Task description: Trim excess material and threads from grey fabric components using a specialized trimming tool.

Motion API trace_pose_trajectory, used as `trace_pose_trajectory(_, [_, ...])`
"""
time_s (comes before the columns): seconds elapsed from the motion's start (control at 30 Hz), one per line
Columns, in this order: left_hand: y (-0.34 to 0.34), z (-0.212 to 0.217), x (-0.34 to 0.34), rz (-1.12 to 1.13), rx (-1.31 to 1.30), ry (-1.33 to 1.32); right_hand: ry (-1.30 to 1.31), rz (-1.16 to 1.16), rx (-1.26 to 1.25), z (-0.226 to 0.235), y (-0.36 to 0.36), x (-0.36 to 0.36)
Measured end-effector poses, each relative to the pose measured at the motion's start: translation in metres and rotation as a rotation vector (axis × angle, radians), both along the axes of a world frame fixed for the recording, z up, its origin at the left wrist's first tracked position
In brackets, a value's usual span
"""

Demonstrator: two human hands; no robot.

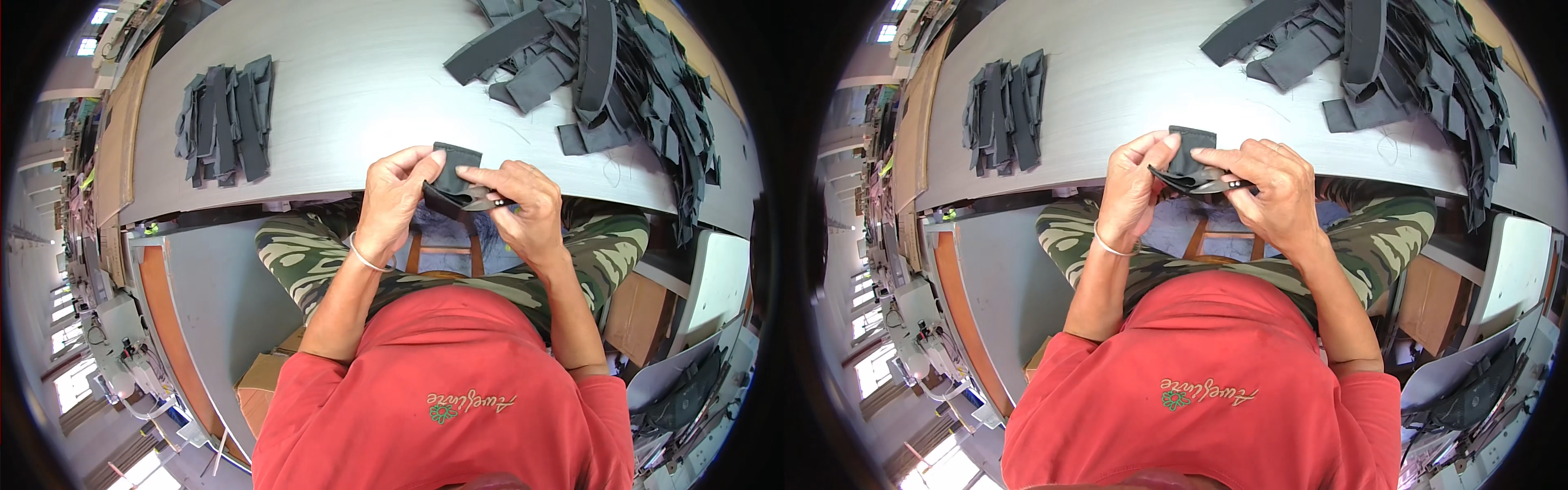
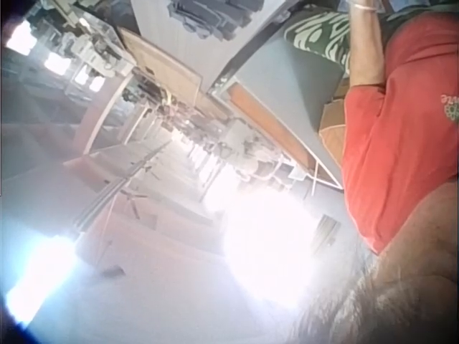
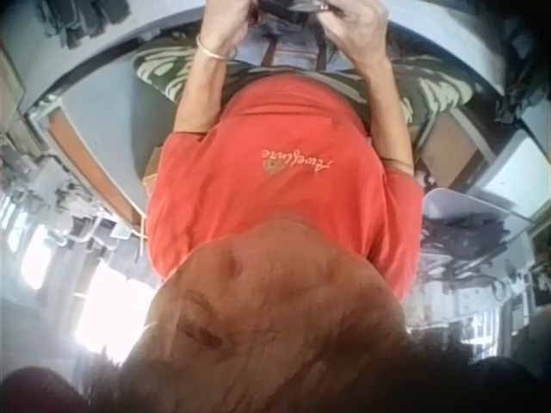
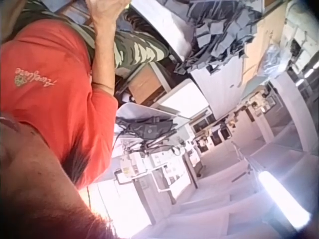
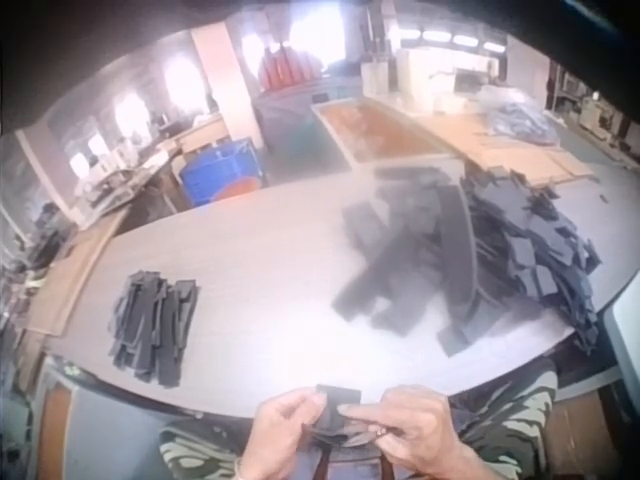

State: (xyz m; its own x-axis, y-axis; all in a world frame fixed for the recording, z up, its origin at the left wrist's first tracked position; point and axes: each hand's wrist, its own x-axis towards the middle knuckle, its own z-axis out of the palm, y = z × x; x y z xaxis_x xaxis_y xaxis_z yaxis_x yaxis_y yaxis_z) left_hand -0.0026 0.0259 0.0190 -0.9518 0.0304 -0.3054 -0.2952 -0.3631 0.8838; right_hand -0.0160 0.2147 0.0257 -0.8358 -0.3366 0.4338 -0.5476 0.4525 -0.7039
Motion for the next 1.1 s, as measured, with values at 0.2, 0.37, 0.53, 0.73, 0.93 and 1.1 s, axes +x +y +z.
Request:
trace_pose_trajectory(0.2, [0.002,0.002,0.001,0.03,-0.086,0.044,0.057,-0.043,-0.095,0.012,0.013,-0.007])
trace_pose_trajectory(0.37, [0.002,0.004,0.003,0.018,-0.117,0.049,0.283,-0.161,0.205,0.019,0.022,-0.012])
trace_pose_trajectory(0.53, [0.002,0.004,0.004,0.014,-0.134,0.036,0.37,-0.14,0.324,0.019,0.022,-0.011])
trace_pose_trajectory(0.73, [0.002,0.003,0.005,0.001,-0.188,0.074,0.348,-0.114,0.303,0.016,0.022,-0.012])
trace_pose_trajectory(0.93, [0.002,0.004,0.004,-0.003,-0.204,0.079,0.338,-0.103,0.298,0.015,0.022,-0.012])
trace_pose_trajectory(1.1, [0.002,0.005,0.004,-0.018,-0.222,0.057,0.4,-0.127,0.351,0.015,0.021,-0.011])
